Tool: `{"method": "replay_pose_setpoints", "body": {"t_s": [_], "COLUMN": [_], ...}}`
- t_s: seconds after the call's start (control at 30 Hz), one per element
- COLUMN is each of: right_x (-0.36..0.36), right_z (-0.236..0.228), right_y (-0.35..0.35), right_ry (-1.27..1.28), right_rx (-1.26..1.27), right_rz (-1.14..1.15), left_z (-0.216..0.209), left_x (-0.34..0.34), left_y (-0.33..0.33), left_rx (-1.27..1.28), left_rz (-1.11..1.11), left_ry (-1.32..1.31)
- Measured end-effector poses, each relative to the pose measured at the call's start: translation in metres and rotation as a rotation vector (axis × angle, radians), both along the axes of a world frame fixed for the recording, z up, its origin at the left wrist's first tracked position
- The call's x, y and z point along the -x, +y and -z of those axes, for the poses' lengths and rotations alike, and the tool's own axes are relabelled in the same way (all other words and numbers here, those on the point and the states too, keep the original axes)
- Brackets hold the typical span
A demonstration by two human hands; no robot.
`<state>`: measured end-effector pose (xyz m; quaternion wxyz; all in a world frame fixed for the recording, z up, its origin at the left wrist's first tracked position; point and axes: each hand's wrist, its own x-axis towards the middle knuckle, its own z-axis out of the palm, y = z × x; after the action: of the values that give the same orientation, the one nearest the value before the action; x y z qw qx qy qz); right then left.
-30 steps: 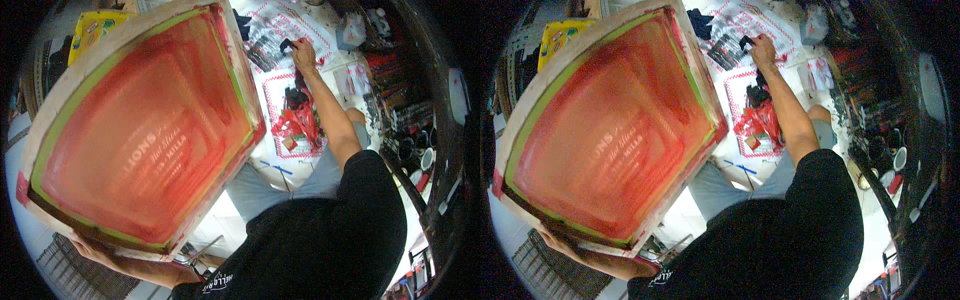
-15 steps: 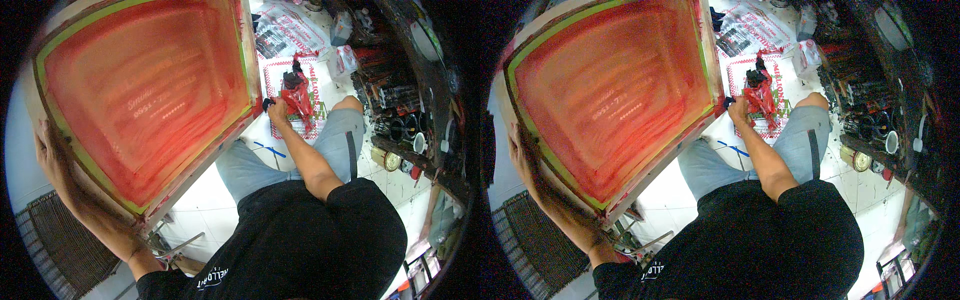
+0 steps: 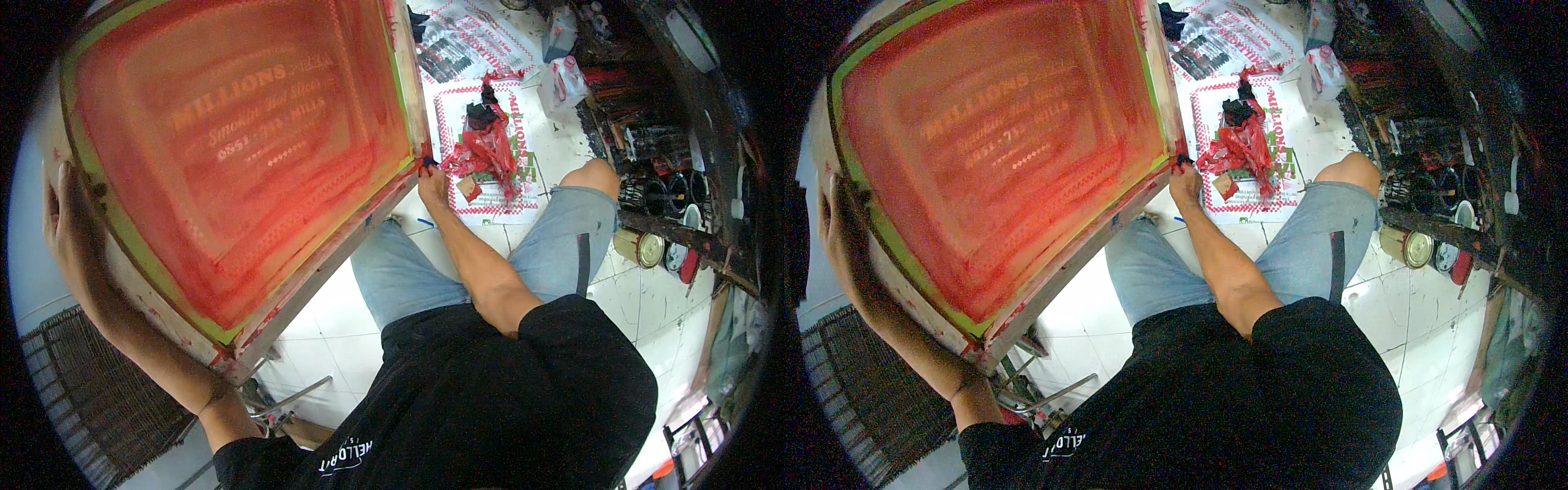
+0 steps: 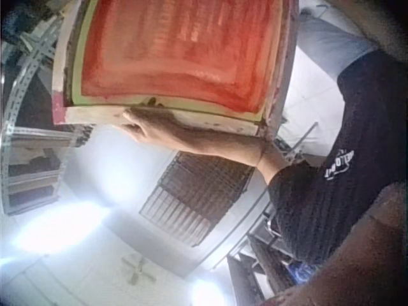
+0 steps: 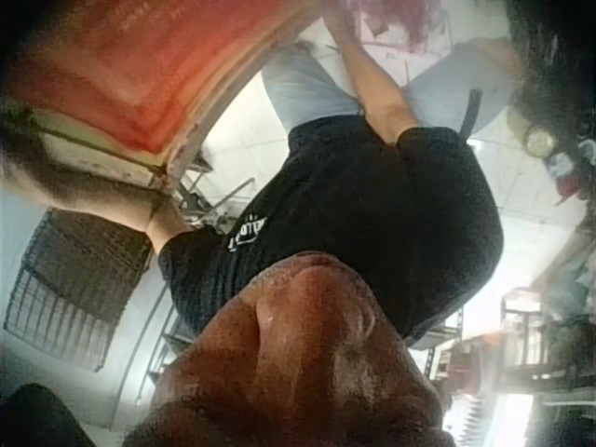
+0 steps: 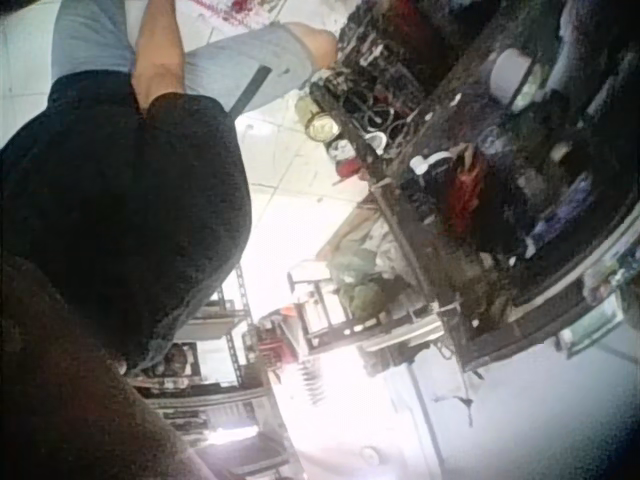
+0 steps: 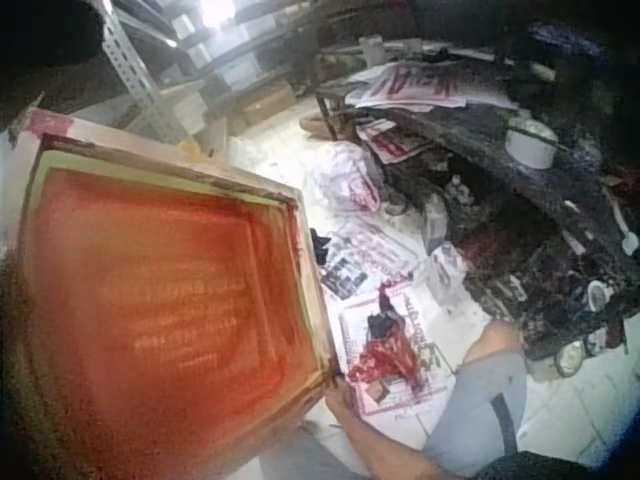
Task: The person sits on the floor and wipes a red screen printing frame with a black cloth. They repeatedly wipe the surface and edges of the frame, occasionally dipping the cloth into a container to reload it. The task involves cleaning the screen surface thoroughly.
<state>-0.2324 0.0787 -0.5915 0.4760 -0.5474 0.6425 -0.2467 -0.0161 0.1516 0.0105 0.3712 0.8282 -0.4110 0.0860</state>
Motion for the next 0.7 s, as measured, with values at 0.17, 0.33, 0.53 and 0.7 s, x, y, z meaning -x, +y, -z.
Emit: {"method": "replay_pose_setpoints", "body": {"t_s": [0.17,0.33,0.53,0.7], "right_x": [0.021,0.014,0.023,0.017], "right_z": [0.025,0.020,0.049,0.013], "right_y": [-0.023,-0.048,-0.043,-0.054], "right_ry": [-0.102,-0.152,-0.135,-0.121], "right_rx": [-0.060,0.092,0.100,-0.052], "right_rz": [0.154,0.219,0.208,0.131], "left_z": [0.010,0.013,0.014,0.011], "left_x": [0.023,0.036,0.034,0.039], "left_y": [-0.018,-0.024,-0.039,-0.026], "left_rx": [-0.008,0.072,0.007,0.030], "left_rz": [0.006,0.031,0.032,-0.004], "left_ry": [-0.124,-0.110,-0.119,-0.176]}}
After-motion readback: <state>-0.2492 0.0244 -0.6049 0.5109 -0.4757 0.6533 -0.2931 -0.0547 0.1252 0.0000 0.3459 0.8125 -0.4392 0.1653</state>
